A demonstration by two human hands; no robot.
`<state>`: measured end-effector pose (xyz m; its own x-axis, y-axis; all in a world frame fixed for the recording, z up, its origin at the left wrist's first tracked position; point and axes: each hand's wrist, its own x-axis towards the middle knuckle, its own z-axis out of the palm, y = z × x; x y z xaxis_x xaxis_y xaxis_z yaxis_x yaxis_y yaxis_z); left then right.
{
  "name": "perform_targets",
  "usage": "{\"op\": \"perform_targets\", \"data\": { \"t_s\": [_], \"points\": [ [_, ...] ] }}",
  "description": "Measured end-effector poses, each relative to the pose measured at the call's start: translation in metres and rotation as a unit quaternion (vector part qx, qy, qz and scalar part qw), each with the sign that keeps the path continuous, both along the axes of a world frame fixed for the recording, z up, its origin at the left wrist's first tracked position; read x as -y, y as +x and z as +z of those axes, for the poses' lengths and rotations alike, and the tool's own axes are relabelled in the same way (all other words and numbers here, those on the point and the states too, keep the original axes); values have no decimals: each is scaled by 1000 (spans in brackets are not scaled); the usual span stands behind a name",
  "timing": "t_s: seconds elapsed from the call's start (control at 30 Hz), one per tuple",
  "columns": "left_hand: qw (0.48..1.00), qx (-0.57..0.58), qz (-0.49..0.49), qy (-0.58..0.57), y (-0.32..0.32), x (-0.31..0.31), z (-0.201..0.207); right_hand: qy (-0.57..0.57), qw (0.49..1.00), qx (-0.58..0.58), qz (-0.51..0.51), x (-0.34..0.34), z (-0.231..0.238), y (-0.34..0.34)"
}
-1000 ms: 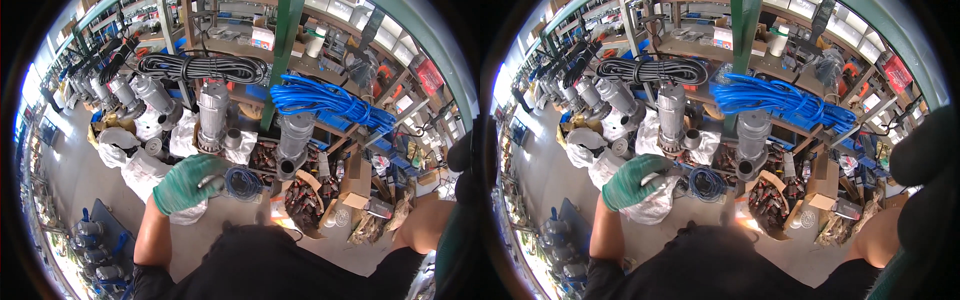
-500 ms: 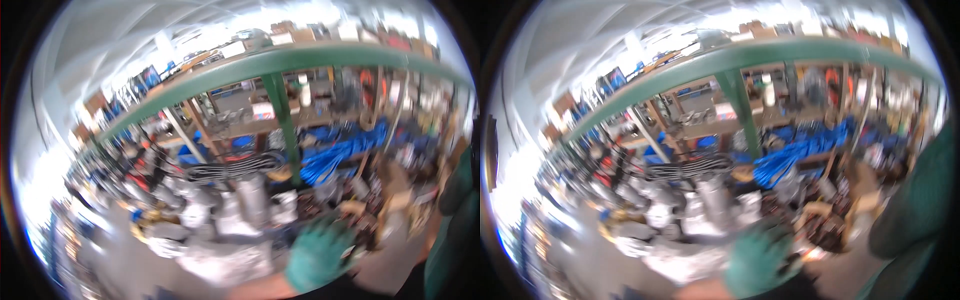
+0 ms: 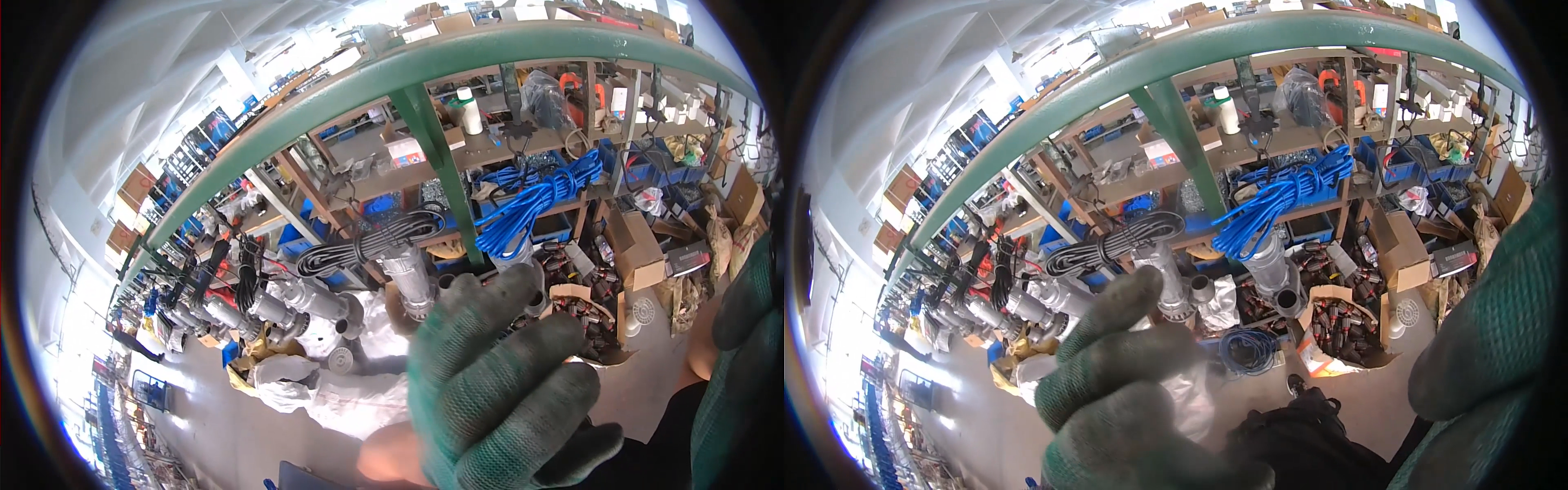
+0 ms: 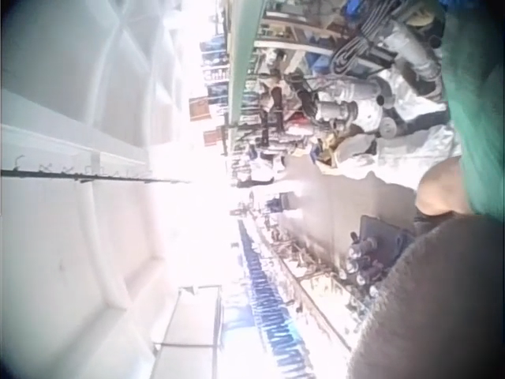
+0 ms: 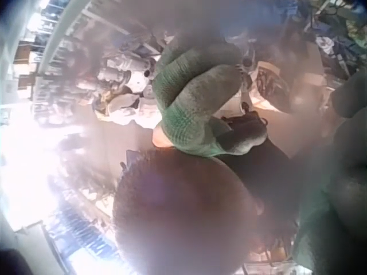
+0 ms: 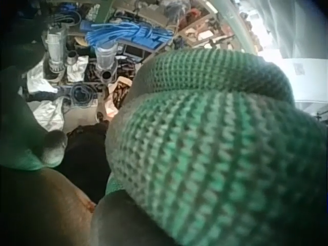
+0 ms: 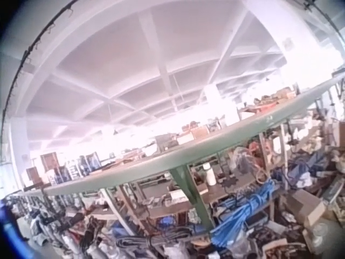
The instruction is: The person picks up several industrial pumps one by one, coils the attached power cables, and places them onto a flatbed cart.
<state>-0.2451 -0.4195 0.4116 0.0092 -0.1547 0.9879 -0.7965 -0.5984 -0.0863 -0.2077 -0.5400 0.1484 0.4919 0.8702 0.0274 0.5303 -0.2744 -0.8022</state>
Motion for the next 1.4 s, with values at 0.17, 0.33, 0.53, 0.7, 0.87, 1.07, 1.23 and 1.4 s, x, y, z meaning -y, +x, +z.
{"op": "perform_targets", "data": {
  "t_s": [0.17, 0.33, 0.53, 0.7, 0.87, 1.07, 1.23, 1.4],
  "points": [
    [999, 28, 17, 25, 0, -20, -2, 6, 1000, -5, -7, 7, -3, -9],
    [974, -59, 205, 71, -18, -30, 14, -9, 996, 13, -84, 45, -2, 2],
    [890, -142, 427, 74, -84, -27, 18, 34, 993, 58, -98, 66, 32, 9],
    [893, -192, 385, 128, -60, -11, 3, 79, 972, 141, -171, 126, 77, 25],
    [877, -280, 345, 184, -23, 9, -22, 113, 950, 203, -209, 173, 104, 54],
    [844, -365, 322, 225, -1, 31, -37, 149, 927, 251, -235, 212, 129, 79],
    [819, -423, 310, 233, 7, 39, -51, 161, 924, 258, -233, 226, 134, 95],
    [793, -475, 299, 238, 14, 32, -61, 164, 927, 254, -223, 218, 136, 111]
  ]
}}
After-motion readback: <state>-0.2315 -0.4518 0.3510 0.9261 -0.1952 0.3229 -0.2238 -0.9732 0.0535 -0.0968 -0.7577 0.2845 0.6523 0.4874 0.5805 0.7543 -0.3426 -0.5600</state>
